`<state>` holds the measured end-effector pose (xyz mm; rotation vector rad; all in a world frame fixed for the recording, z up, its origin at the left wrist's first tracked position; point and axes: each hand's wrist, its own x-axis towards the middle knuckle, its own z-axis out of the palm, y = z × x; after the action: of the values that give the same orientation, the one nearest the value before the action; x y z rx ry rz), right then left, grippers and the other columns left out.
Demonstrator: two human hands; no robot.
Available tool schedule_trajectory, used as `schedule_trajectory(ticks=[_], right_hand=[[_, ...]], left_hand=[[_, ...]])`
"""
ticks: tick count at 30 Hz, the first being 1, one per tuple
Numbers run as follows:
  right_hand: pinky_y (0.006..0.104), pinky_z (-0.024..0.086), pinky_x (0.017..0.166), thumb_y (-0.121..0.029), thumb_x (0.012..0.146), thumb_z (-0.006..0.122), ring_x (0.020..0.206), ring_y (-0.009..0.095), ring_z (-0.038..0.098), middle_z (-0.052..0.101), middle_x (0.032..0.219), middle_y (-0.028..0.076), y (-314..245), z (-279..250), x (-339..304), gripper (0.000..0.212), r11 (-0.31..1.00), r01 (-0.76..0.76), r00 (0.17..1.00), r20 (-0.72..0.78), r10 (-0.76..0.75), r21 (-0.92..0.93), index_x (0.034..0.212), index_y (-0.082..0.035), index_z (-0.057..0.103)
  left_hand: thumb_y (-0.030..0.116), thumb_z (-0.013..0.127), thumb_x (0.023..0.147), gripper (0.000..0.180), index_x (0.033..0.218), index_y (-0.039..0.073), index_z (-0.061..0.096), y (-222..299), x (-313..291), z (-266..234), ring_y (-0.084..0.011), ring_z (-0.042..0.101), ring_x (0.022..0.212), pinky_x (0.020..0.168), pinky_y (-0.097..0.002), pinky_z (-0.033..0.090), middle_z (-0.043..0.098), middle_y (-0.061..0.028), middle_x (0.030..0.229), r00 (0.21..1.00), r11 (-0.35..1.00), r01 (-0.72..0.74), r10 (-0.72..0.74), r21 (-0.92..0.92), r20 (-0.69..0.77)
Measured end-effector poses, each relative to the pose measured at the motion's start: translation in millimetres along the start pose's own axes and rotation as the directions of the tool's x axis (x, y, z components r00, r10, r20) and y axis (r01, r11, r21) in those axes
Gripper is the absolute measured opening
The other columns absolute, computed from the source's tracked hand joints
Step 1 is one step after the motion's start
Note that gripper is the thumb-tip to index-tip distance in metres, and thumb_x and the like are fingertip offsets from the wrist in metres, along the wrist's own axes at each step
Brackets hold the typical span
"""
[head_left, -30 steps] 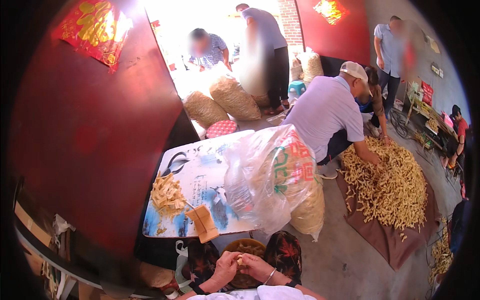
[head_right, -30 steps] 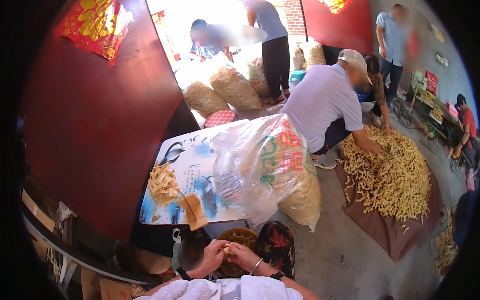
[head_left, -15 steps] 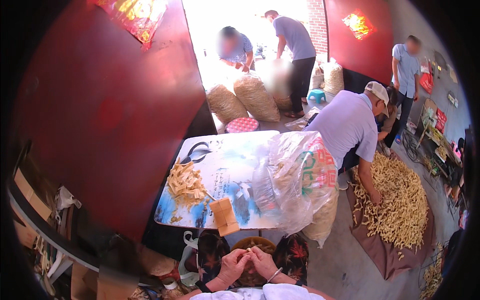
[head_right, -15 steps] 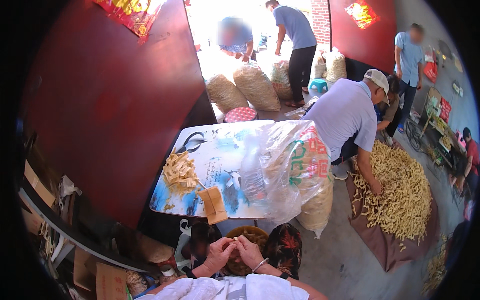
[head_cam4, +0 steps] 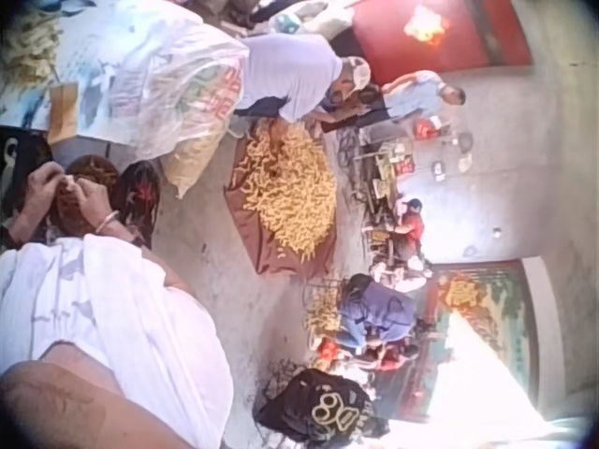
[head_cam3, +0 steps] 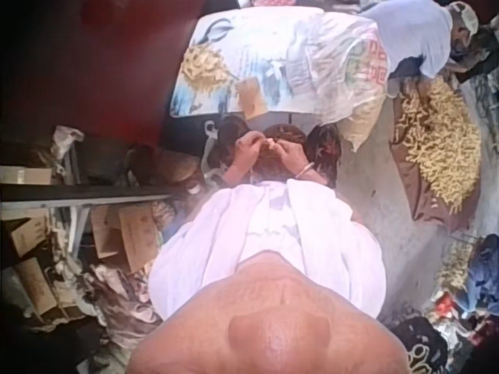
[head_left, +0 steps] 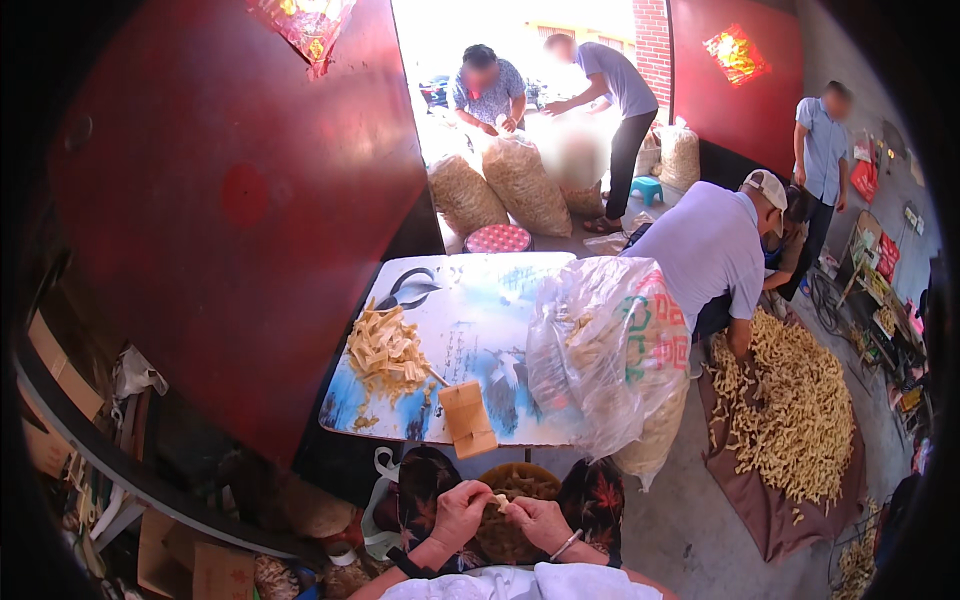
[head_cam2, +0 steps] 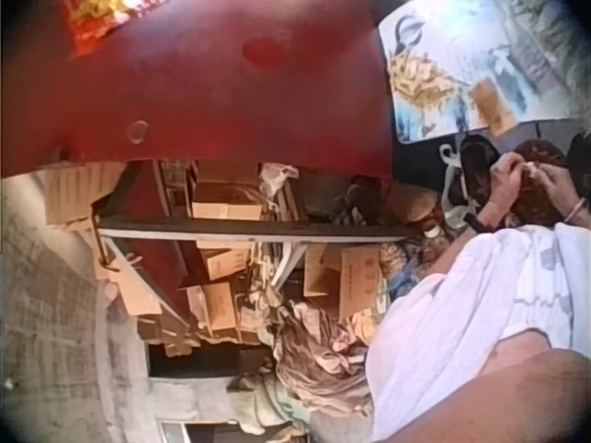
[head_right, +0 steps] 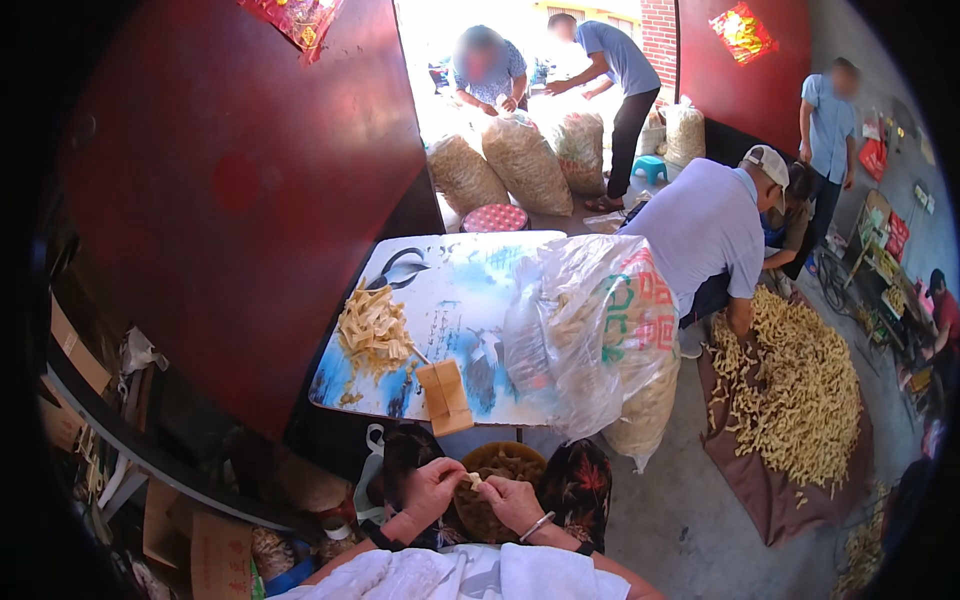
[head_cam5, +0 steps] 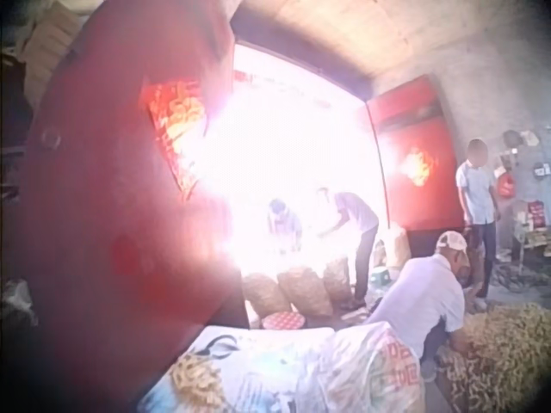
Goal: The person bundles thin, light-colored strips of a food product by hand and ties them together using a thin string.
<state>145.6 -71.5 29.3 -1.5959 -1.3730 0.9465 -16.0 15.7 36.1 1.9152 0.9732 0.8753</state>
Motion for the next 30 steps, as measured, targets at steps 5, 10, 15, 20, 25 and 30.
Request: schedule_trajectory(ticks=[5,10,15,20,25,30], right_hand=[[0.0258,0.047,0.054,-0.020,0.094,0.057,0.056,0.011,0.058,0.062,0.064,0.006,-3,7,5,0.017,0.949,-0.025,0.997,-0.064,0.047,0.313,0.098,-0.005,0.064],[0.0264,0.048,0.050,-0.015,0.095,0.056,0.056,0.011,0.062,0.063,0.065,0.004,-13,14,10,0.012,0.955,0.047,0.994,-0.106,-0.016,0.291,0.095,-0.005,0.063],[0.0404,0.051,0.064,-0.015,0.090,0.056,0.074,0.037,0.065,0.066,0.084,0.020,-8,3,10,0.019,0.972,0.223,0.947,-0.254,-0.196,0.079,0.100,-0.003,0.066],[0.0397,0.052,0.072,-0.027,0.090,0.057,0.085,0.036,0.066,0.067,0.089,0.019,12,4,9,0.025,0.986,-0.001,0.966,-0.255,0.044,0.166,0.095,-0.004,0.068],[0.0367,0.053,0.072,-0.027,0.092,0.056,0.085,0.033,0.068,0.069,0.087,0.018,-1,0,22,0.027,0.952,0.067,0.979,-0.206,-0.004,0.299,0.102,-0.005,0.067],[0.0380,0.051,0.066,-0.023,0.094,0.053,0.076,0.036,0.065,0.066,0.081,0.020,2,3,27,0.023,0.989,0.143,0.959,-0.245,-0.145,-0.025,0.097,-0.004,0.066]], left_hand=[[0.009,0.059,0.093,0.017,0.108,0.002,0.062,0,2,2,-0.0091,0.061,0.082,0.073,-0.0251,0.051,0.064,-0.0008,0.091,0.902,0.622,0.426,-0.343,-0.656,0.260],[0.010,0.057,0.092,0.019,0.109,0.002,0.061,8,0,4,-0.0087,0.058,0.090,0.082,-0.0239,0.048,0.064,-0.0007,0.101,0.912,0.698,0.410,-0.309,-0.587,0.270],[0.011,0.060,0.088,0.022,0.107,-0.001,0.062,20,8,17,-0.0108,0.060,0.089,0.079,-0.0267,0.049,0.068,-0.0073,0.096,0.982,0.925,0.190,-0.174,-0.329,0.078],[0.013,0.062,0.090,0.019,0.104,-0.001,0.063,6,1,26,-0.0083,0.059,0.090,0.082,-0.0235,0.047,0.067,-0.0035,0.095,0.958,0.853,0.282,-0.275,-0.439,0.080],[0.015,0.063,0.090,0.019,0.100,-0.002,0.063,19,-3,20,-0.0075,0.058,0.088,0.081,-0.0229,0.048,0.067,-0.0023,0.095,0.932,0.827,0.360,-0.298,-0.431,0.207],[0.016,0.066,0.088,0.017,0.095,0.000,0.065,12,-5,17,-0.0071,0.059,0.082,0.075,-0.0240,0.049,0.067,-0.0027,0.088,0.930,0.883,0.348,-0.283,-0.315,0.235]])
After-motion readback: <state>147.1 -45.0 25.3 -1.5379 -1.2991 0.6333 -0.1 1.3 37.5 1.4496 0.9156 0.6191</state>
